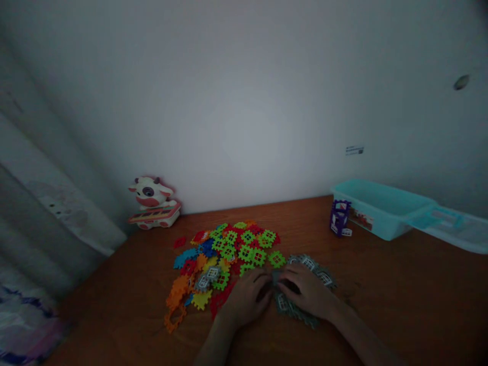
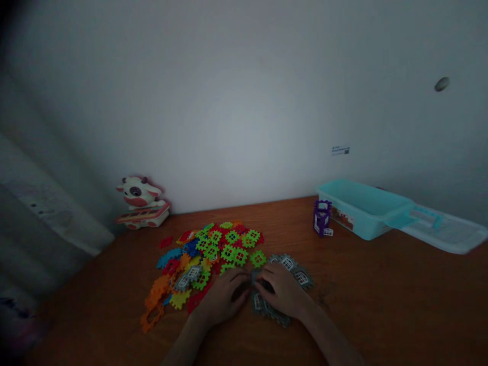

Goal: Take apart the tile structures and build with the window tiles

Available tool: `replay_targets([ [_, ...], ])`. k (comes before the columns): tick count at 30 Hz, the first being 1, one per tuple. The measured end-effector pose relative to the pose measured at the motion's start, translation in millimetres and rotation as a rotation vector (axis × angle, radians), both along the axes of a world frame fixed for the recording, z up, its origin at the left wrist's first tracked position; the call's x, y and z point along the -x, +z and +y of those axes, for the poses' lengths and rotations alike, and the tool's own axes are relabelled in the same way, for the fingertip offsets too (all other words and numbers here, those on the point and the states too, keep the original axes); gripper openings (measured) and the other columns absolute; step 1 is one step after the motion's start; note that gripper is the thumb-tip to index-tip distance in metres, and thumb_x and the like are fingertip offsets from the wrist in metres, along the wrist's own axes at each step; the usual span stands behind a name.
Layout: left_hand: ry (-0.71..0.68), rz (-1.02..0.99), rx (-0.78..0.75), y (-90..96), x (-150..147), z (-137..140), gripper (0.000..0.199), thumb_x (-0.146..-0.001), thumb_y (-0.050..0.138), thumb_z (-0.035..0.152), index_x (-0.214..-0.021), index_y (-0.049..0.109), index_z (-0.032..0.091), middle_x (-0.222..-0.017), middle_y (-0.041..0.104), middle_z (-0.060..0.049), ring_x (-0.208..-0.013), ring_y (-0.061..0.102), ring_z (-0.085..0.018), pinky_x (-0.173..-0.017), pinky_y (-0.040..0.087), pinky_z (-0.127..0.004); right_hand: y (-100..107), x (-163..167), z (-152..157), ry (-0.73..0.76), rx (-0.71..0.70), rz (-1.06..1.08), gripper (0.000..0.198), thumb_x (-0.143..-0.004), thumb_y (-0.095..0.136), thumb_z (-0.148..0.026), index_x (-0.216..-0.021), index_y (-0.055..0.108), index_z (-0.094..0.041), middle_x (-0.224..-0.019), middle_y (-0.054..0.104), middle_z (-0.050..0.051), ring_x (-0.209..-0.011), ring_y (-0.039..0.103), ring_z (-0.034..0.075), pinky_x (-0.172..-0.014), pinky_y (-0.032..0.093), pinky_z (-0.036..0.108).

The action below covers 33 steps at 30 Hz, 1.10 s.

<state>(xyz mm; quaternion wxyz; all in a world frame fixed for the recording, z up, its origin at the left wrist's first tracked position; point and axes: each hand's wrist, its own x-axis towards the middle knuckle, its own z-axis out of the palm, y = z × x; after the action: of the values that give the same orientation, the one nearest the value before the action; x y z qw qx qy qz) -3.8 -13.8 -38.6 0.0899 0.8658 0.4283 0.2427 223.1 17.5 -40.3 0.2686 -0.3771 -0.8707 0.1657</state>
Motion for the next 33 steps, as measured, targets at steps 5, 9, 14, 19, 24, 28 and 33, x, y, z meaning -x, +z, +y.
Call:
replay_targets([
  [5,-0.163,-0.047,0.009,4.0,-9,-6,0.043,-0.09,0.049,0.014,-0.131,0.051,0.025,-0.138,0.059,-0.006,-0.128,0.053,-0.02,-0.11,0.045,-0.038,1,-10,6,-0.014,-0.006,-0.04,0.021,-0.093,0.056,-0.029,-0.11,0.069,-0.028,-0.104,0.072,0.006,-0.099,0.065,0.027,-0.091,0.05,0.044],
  [9,0.028,0.009,-0.087,2.4,-10,-5,0.029,-0.091,0.05,0.018,-0.119,0.057,0.024,-0.124,0.064,-0.007,-0.114,0.058,-0.024,-0.101,0.049,-0.042,4,-8,4,0.027,-0.048,-0.113,0.029,-0.093,0.058,-0.035,-0.12,0.068,-0.03,-0.113,0.07,0.008,-0.106,0.063,0.029,-0.095,0.05,0.049],
  [14,0.51,0.126,-0.168,2.8,1,4,0.026,-0.092,0.049,0.021,-0.115,0.059,0.021,-0.12,0.062,-0.012,-0.111,0.056,-0.03,-0.096,0.048,-0.049,1,-1,0,0.135,-0.06,-0.172,0.037,-0.095,0.054,-0.048,-0.128,0.065,-0.035,-0.138,0.06,0.008,-0.126,0.055,0.032,-0.106,0.045,0.056],
  [19,1.01,0.252,-0.149,9.9,34,4,0.037,-0.088,0.06,0.038,-0.118,0.062,0.015,-0.12,0.061,-0.02,-0.106,0.057,-0.038,-0.085,0.049,-0.055,-6,2,1,0.145,-0.041,-0.164,0.029,-0.095,0.053,-0.047,-0.112,0.072,-0.033,-0.134,0.063,0.008,-0.123,0.059,0.032,-0.103,0.05,0.054],
  [24,1.195,0.295,0.059,16.4,55,-4,0.058,-0.088,0.056,0.059,-0.119,0.064,0.011,-0.114,0.062,-0.022,-0.104,0.059,-0.04,-0.084,0.048,-0.052,-9,0,7,0.134,-0.059,-0.108,0.024,-0.096,0.053,-0.045,-0.1,0.071,-0.03,-0.124,0.067,0.01,-0.114,0.064,0.03,-0.097,0.054,0.052],
  [28,1.176,0.284,0.149,21.4,57,-2,0.048,-0.091,0.055,0.054,-0.113,0.067,0.013,-0.115,0.062,-0.02,-0.108,0.058,-0.037,-0.09,0.046,-0.05,-11,-2,10,0.127,-0.069,-0.077,0.023,-0.096,0.054,-0.044,-0.099,0.071,-0.029,-0.121,0.068,0.009,-0.11,0.066,0.029,-0.095,0.055,0.05],
  [33,1.098,0.309,0.13,17.8,63,3,0.041,-0.095,0.051,0.048,-0.111,0.067,0.014,-0.113,0.063,-0.019,-0.108,0.058,-0.037,-0.091,0.047,-0.05,-17,-3,11,0.134,-0.076,-0.038,0.02,-0.095,0.056,-0.042,-0.099,0.07,-0.028,-0.121,0.067,0.009,-0.111,0.065,0.028,-0.096,0.054,0.049],
])
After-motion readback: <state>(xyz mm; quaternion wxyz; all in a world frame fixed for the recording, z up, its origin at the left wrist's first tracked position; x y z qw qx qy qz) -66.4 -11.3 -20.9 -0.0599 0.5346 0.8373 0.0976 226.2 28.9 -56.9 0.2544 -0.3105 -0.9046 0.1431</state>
